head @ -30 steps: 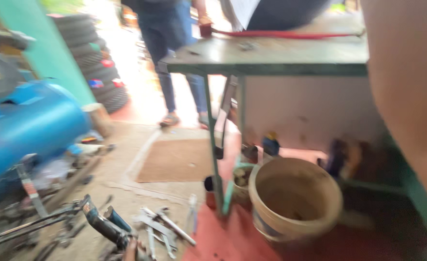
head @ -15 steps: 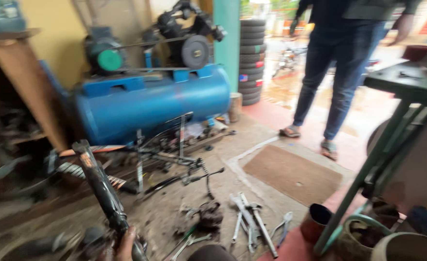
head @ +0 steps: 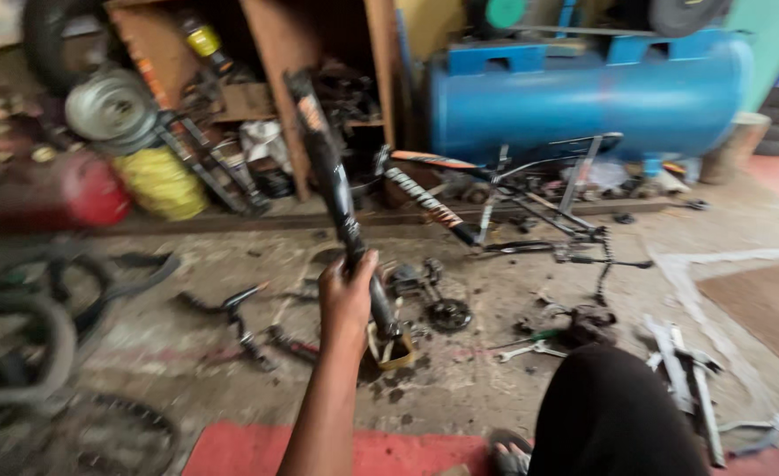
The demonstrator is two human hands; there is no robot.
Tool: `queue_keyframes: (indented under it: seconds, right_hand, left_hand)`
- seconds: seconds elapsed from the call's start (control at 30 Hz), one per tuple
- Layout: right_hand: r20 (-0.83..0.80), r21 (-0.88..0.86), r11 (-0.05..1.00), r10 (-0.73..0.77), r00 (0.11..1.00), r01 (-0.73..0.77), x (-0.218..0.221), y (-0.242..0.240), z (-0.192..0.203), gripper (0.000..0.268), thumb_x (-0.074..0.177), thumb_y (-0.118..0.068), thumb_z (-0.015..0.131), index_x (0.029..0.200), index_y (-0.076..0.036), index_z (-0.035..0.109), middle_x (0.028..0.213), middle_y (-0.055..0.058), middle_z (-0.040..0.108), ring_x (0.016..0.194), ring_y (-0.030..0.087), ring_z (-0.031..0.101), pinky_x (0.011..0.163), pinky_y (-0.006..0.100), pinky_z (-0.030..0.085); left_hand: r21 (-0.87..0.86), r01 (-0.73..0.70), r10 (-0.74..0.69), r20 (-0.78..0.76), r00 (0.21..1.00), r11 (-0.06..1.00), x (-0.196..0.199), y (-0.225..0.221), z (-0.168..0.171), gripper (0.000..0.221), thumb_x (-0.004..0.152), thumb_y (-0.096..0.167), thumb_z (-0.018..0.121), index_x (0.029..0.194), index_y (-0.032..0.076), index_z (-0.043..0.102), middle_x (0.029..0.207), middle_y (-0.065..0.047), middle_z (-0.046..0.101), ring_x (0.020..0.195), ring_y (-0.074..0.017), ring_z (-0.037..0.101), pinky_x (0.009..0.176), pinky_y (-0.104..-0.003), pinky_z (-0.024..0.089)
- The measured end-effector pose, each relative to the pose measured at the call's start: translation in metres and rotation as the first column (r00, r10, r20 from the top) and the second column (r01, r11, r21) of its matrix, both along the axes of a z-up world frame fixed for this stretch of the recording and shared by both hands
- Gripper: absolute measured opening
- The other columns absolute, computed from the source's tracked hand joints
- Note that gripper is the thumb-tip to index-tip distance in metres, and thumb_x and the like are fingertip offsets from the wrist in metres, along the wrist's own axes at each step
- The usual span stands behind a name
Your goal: The person brushes and scrapes bicycle fork components and associated frame parts using a small brush and a tool, working on various metal surfaces of the disassembled bike.
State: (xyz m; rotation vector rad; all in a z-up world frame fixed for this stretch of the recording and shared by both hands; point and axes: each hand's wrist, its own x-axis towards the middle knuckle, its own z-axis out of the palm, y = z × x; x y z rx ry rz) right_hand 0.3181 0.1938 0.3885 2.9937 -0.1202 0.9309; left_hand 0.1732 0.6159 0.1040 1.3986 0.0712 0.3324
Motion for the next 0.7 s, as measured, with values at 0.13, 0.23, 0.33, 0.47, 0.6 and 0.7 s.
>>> queue_keyframes:
  seconds: [0.13, 0.23, 0.33, 0.47, 0.6, 0.7]
  right_hand:
    - [-0.053, 0.041, 0.992, 0.124, 0.991, -0.122, 0.065, 0.089, -0.045, 0.043, 0.093, -0.051, 0.08, 0.105, -0.01, 0.078, 0.099, 0.011, 0.077, 0.079, 0.025, 0.073, 0.069, 0.041, 0.06]
    - [-0.119, 0.107, 0.975, 0.209, 0.971, -0.196, 0.097, 0.14, -0.102, 0.043, 0.094, -0.052, 0.08, 0.105, -0.011, 0.078, 0.099, 0.01, 0.077, 0.078, 0.024, 0.073, 0.068, 0.04, 0.06]
    - [-0.216, 0.431, 0.873, 0.346, 0.913, -0.229, 0.112, 0.176, -0.186, 0.037, 0.087, -0.044, 0.081, 0.11, -0.015, 0.078, 0.104, 0.008, 0.077, 0.083, 0.018, 0.074, 0.074, 0.035, 0.061]
    - [-0.363, 0.395, 0.913, 0.254, 0.897, -0.098, 0.142, 0.171, -0.307, 0.051, 0.079, -0.052, 0.079, 0.114, -0.015, 0.077, 0.11, 0.014, 0.076, 0.097, 0.029, 0.074, 0.087, 0.043, 0.058]
    - [-0.567, 0.236, 0.972, 0.132, 0.813, 0.006, 0.179, 0.111, -0.462, 0.051, 0.086, -0.054, 0.071, 0.112, -0.011, 0.077, 0.118, 0.019, 0.074, 0.106, 0.037, 0.072, 0.093, 0.046, 0.058]
    - [-0.587, 0.294, 0.949, 0.085, 0.805, 0.114, 0.168, 0.053, -0.566, 0.045, 0.086, -0.047, 0.072, 0.109, -0.008, 0.077, 0.116, 0.02, 0.073, 0.106, 0.041, 0.069, 0.091, 0.049, 0.056]
  left_hand:
    - [-0.26, -0.019, -0.006, -0.095, 0.995, 0.965, 0.011, 0.026, 0.012, 0.011, 0.093, 0.015, 0.065, 0.097, 0.007, 0.058, 0.073, -0.004, 0.064, 0.055, -0.0175, 0.061, 0.051, -0.034, 0.054]
    - [-0.135, -0.015, 0.009, -0.046, 0.999, 0.991, 0.022, 0.038, 0.005, 0.012, 0.097, 0.01, 0.064, 0.097, 0.003, 0.055, 0.071, -0.005, 0.058, 0.053, -0.0131, 0.056, 0.043, -0.031, 0.046]
    - [-0.131, -0.055, 0.041, -0.111, 0.993, 0.99, 0.038, 0.046, -0.006, 0.013, 0.097, 0.013, 0.063, 0.092, 0.004, 0.055, 0.069, -0.003, 0.053, 0.051, -0.0128, 0.053, 0.041, -0.031, 0.044]
    - [-0.182, -0.152, 0.134, -0.104, 0.985, 0.972, 0.062, 0.043, -0.027, 0.016, 0.097, 0.016, 0.065, 0.091, 0.004, 0.055, 0.066, -0.003, 0.052, 0.05, -0.0123, 0.052, 0.04, -0.03, 0.043]
    - [-0.274, -0.174, 0.156, -0.087, 0.984, 0.946, 0.085, 0.049, -0.046, 0.022, 0.097, 0.018, 0.07, 0.091, 0.006, 0.052, 0.07, -0.001, 0.052, 0.052, -0.0113, 0.052, 0.041, -0.028, 0.042]
    - [-0.28, -0.189, 0.162, -0.116, 0.98, 0.941, 0.096, 0.044, -0.06, 0.019, 0.096, 0.014, 0.071, 0.095, 0.008, 0.053, 0.073, 0.0, 0.051, 0.053, -0.0107, 0.051, 0.042, -0.028, 0.042]
